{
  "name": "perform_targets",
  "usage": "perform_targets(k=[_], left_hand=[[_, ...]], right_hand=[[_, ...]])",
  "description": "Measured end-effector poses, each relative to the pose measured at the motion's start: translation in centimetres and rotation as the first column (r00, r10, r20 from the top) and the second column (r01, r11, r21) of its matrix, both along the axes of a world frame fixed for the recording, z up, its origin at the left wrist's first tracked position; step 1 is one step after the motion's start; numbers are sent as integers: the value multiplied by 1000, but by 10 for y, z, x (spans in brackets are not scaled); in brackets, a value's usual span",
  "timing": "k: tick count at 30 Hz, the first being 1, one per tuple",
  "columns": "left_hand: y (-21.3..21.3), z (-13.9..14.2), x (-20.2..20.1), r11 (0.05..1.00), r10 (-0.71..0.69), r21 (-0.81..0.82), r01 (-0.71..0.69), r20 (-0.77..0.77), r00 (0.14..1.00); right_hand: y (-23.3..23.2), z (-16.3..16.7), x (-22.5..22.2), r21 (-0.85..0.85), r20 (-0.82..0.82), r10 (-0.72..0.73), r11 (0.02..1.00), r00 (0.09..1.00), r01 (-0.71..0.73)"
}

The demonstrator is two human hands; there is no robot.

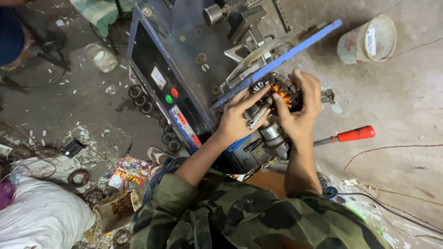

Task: The person repeatedly winds copper wire onto a circular metal core using a manual winding machine. They hold the core with one hand and guide the wire with the other, occasionally pressing a button on the machine's control panel.

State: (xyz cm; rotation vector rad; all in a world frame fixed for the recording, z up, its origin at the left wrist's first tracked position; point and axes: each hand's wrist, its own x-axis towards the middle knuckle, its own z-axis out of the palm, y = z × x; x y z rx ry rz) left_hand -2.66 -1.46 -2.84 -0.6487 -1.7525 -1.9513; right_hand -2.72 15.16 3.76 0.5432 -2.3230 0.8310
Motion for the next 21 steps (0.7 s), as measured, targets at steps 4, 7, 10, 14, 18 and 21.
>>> perform_targets(k=[4,7,10,14,18,21], left_hand=[[0,-1,-1,999,-48,-20,51,98,994],[1,-2,-3,999,-36,-9,37,65,997],[1,-3,-4,1000,-23,-7,24,56,998],[0,-5,-3,1000,-27,7,27,57,998],[-1,-7,-1,999,-45,14,44,84,995],[-4,-6,3,998,-67,-5,68,104,992]], right_hand=[[4,-6,-2,-47,104,51,998,993,-46],[7,-8,-5,22,99,25,999,995,-27],[6,-6,-9,54,62,55,997,997,-59],[-1,-1,-12,136,-5,108,985,994,-107],[-11,-1,-10,79,-16,29,996,999,-28],[-12,-3,-5,43,-9,-9,999,1000,9]])
